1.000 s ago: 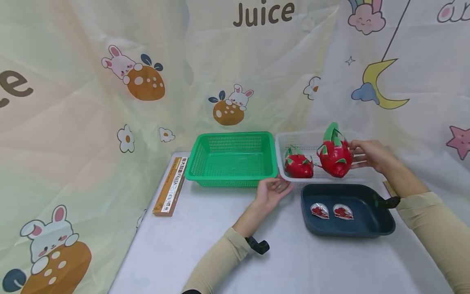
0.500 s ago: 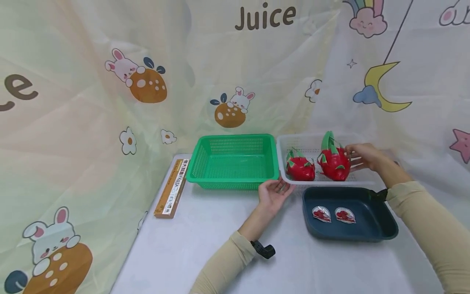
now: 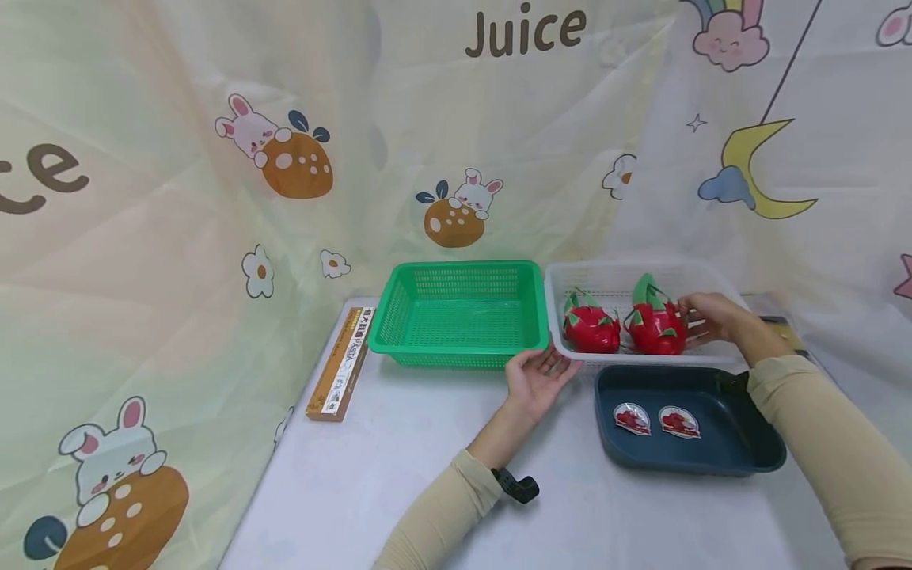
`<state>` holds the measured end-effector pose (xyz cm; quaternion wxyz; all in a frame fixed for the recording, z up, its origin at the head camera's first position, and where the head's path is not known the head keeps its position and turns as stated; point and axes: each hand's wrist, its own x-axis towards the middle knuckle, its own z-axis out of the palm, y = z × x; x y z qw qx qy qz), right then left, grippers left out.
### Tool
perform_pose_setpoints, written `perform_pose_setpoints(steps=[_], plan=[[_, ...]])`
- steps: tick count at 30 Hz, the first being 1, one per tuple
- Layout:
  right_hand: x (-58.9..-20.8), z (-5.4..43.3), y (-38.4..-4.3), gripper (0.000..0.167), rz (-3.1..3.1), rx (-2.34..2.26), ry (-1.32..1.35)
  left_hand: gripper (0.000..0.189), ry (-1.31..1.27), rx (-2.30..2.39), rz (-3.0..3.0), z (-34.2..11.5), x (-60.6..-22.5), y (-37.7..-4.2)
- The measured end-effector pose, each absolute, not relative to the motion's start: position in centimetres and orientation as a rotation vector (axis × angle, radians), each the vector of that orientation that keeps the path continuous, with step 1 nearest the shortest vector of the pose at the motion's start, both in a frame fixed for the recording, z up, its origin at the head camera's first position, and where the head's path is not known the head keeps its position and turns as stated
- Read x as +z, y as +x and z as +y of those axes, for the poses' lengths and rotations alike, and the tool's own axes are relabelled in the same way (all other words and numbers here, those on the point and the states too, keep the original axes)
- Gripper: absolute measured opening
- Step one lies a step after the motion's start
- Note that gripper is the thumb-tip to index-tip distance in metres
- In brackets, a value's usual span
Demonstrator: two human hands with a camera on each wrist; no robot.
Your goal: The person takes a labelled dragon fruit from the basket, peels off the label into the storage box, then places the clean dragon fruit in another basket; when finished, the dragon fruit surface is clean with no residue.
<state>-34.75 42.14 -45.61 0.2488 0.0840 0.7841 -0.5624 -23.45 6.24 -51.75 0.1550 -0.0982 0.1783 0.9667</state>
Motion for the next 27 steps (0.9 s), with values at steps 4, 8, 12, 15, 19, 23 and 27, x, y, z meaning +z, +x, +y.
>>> perform_pose_setpoints(steps=[4,8,12,15,19,23,27], plan=[[-45.8,42.1,-34.6,0.018,2.089,-1.543,0.221,0.029,-0.271,2.762,0.509,6.2,-51.9,-23.5],[-46.0,41.6,-34.5,0.042,2.075,-1.544,0.198,0.030,-0.265,2.758,0.500,6.2,-52.0,-23.5],[-46.0,41.1,-34.7,0.069,2.093,-1.529,0.172,0.031,-0.250,2.757,0.509,6.2,-52.0,-23.6],[-45.8,40.8,-34.6,0.073,2.115,-1.510,0.150,0.031,-0.244,2.760,0.523,6.1,-51.8,-23.6],[-45.6,40.6,-34.2,0.080,2.153,-1.474,0.121,0.030,-0.239,2.756,0.525,6.1,-51.5,-23.4],[-45.4,40.5,-33.4,0.083,2.225,-1.411,0.090,0.029,-0.224,2.743,0.545,5.9,-51.5,-23.3],[-45.2,40.0,-32.2,0.087,2.341,-1.344,0.106,0.029,-0.213,2.719,0.580,5.6,-51.5,-23.1]])
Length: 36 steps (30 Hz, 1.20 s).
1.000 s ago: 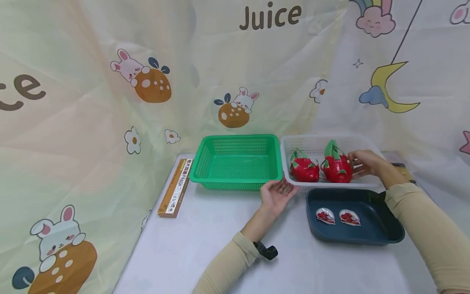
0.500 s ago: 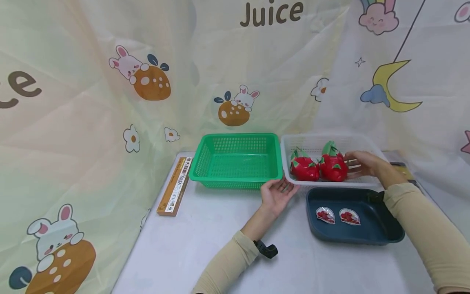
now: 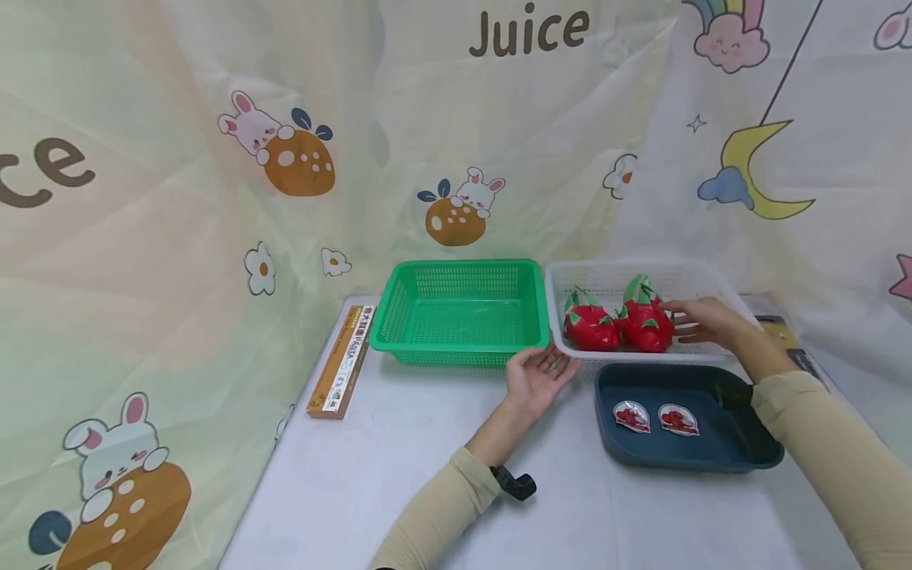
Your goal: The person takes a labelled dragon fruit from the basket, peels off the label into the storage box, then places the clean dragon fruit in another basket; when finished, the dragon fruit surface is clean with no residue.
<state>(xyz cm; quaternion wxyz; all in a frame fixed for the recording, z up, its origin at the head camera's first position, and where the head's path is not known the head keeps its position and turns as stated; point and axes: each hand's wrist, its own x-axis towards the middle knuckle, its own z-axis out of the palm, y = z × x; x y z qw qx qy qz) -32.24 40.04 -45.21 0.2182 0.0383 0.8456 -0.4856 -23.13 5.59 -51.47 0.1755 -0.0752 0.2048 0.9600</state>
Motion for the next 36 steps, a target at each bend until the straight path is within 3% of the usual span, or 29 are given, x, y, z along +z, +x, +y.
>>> perform_pose_setpoints(steps=[5,10,16,21,30,36], plan=[[-44.3,38.6,-30.2,0.091,2.665,-1.265,0.208,0.031,-0.211,2.689,0.628,5.3,-51.2,-23.0],[-43.6,36.4,-28.1,0.081,2.916,-1.266,0.245,0.039,-0.221,2.649,0.715,4.9,-51.0,-23.0],[-42.8,33.9,-26.6,0.063,3.117,-1.244,0.007,0.047,-0.219,2.547,0.820,4.5,-50.3,-22.3],[-42.5,32.2,-25.6,0.058,3.210,-1.180,-0.156,0.056,-0.148,2.331,0.972,2.7,-49.1,-21.0],[-42.3,30.6,-24.2,0.059,3.291,-1.049,-0.293,0.034,0.142,2.327,1.257,-2.4,-45.7,-21.1],[-42.6,29.7,-23.2,0.060,3.304,-0.961,-0.401,0.032,0.311,2.250,1.826,-6.4,-44.4,-22.3]])
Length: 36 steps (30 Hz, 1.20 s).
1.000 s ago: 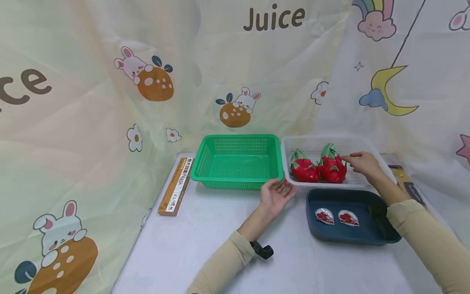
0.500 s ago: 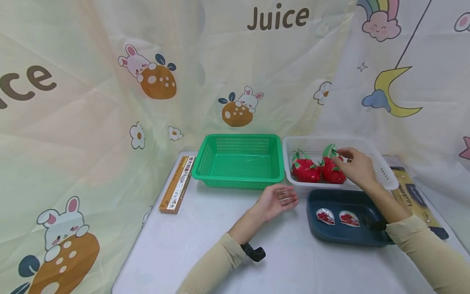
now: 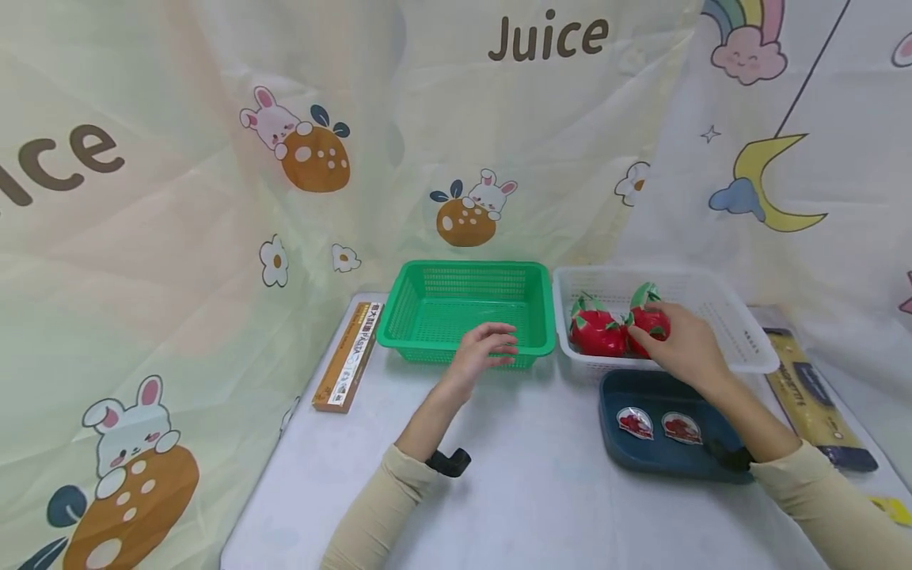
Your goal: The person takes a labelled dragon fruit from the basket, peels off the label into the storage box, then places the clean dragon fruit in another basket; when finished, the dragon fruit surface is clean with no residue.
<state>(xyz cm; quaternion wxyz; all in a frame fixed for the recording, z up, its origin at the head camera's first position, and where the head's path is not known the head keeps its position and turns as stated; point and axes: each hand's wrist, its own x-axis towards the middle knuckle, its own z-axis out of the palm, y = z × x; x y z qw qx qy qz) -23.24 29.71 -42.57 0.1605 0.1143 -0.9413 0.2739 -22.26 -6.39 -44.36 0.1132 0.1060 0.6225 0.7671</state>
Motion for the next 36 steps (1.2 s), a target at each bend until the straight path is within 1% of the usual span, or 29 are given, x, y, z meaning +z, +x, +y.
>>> perform_pose_setpoints(steps=[7,13,17,21,24,29,36], plan=[[-43.0,28.7,-22.0,0.064,-2.705,0.742,0.413,0.039,0.354,2.020,2.325,-12.0,-43.2,-22.9],[-43.6,28.5,-21.7,0.070,-2.756,0.698,0.469,0.041,0.362,1.594,2.813,-15.9,-42.7,-23.1],[-43.5,28.5,-21.9,0.077,-2.827,0.663,0.466,0.056,0.358,1.232,2.970,-17.4,-42.9,-23.4],[-43.8,28.8,-22.2,0.077,-2.880,0.566,0.471,0.078,0.227,0.655,3.176,-18.2,-43.8,-23.6],[-44.2,29.0,-22.2,0.081,-2.932,0.492,0.442,0.086,0.134,0.358,3.229,-18.7,-44.3,-23.5],[-44.8,28.8,-21.9,0.098,-2.991,0.421,0.362,0.087,0.128,0.287,3.230,-19.0,-45.1,-23.6],[-45.1,28.5,-22.0,0.101,-2.977,0.405,0.386,0.087,0.151,0.279,3.248,-18.8,-45.5,-23.5]])
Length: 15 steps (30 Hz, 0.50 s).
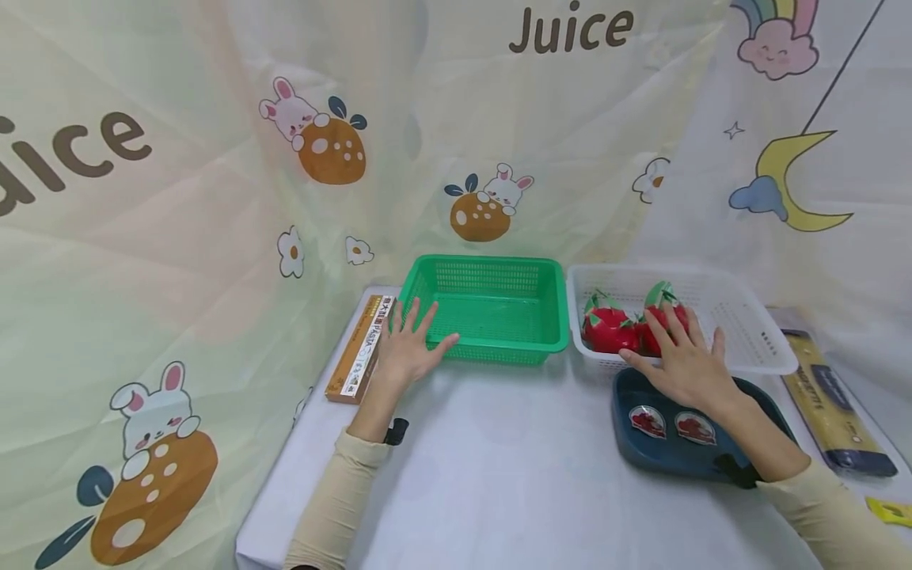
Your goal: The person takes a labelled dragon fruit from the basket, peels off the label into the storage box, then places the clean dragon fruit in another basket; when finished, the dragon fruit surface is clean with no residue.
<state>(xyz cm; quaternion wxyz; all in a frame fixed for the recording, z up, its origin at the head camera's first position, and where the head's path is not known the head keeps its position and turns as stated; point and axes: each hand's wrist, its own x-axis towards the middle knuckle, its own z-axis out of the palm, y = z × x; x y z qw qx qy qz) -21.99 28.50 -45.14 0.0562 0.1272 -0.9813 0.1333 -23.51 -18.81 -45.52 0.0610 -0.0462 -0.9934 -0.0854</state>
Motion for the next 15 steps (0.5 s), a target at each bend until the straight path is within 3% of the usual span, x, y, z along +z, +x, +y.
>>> perform_pose_setpoints(steps=[15], plan=[[-45.03,28.69,-22.06,0.099,-2.989,0.415,0.371,0.089,-0.141,-0.236,-3.036,-18.39,-45.75,-23.62]])
